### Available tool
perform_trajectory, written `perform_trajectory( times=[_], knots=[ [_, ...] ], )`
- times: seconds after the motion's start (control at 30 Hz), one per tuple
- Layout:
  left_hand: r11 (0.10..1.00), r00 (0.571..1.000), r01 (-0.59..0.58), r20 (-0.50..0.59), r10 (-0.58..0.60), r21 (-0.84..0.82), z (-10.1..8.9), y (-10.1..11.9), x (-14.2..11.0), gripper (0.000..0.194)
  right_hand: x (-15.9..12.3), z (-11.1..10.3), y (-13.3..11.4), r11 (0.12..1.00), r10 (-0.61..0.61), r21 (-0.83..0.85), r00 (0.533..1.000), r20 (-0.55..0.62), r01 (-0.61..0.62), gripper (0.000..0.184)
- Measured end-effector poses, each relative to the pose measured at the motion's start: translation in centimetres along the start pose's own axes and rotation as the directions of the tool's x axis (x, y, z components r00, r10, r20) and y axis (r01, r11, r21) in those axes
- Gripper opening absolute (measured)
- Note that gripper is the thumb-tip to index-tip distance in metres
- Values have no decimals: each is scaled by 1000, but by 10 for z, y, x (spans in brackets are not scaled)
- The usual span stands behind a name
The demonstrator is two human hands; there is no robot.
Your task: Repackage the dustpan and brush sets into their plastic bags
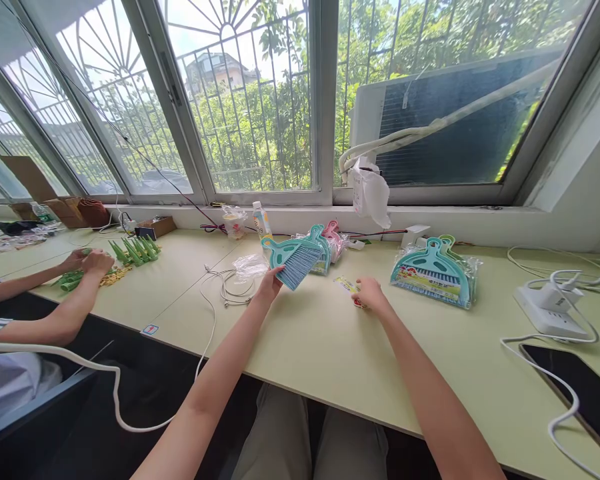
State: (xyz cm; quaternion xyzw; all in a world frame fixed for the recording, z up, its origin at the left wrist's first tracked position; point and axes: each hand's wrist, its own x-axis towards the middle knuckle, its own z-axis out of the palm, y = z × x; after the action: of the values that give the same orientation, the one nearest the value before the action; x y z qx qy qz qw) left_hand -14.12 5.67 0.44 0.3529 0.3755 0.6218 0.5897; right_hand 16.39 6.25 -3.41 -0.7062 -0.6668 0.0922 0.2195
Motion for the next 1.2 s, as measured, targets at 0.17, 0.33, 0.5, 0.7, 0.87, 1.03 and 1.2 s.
perform_trajectory(
  times=[0.17,0.33,0.5,0.7,0.87,1.03,1.2],
  knots=[
    [999,999,43,-18,-43,7,1,-2,0,40,-1,-2,2,993,-11,116,1000,2,11,47],
    [996,998,49,38,-52,70,1,-5,3,41,-13,-9,-7,979,117,187,977,-177,-83,35],
    [990,991,59,111,-74,130,3,-8,1,46,-20,-24,-25,926,91,366,882,-462,96,45],
    [974,966,95,218,-140,206,8,-10,-5,52,-33,-26,-51,710,113,686,934,-338,162,60],
    [974,956,86,258,-140,211,9,-13,-5,53,-36,-25,-61,624,130,760,935,-331,182,59],
    [973,954,89,262,-144,212,10,-13,-5,58,-36,-31,-64,396,99,915,987,-130,81,60],
    [967,951,96,266,-159,234,14,-9,-10,61,-36,-27,-67,306,-6,952,1000,-12,13,56]
  ],
)
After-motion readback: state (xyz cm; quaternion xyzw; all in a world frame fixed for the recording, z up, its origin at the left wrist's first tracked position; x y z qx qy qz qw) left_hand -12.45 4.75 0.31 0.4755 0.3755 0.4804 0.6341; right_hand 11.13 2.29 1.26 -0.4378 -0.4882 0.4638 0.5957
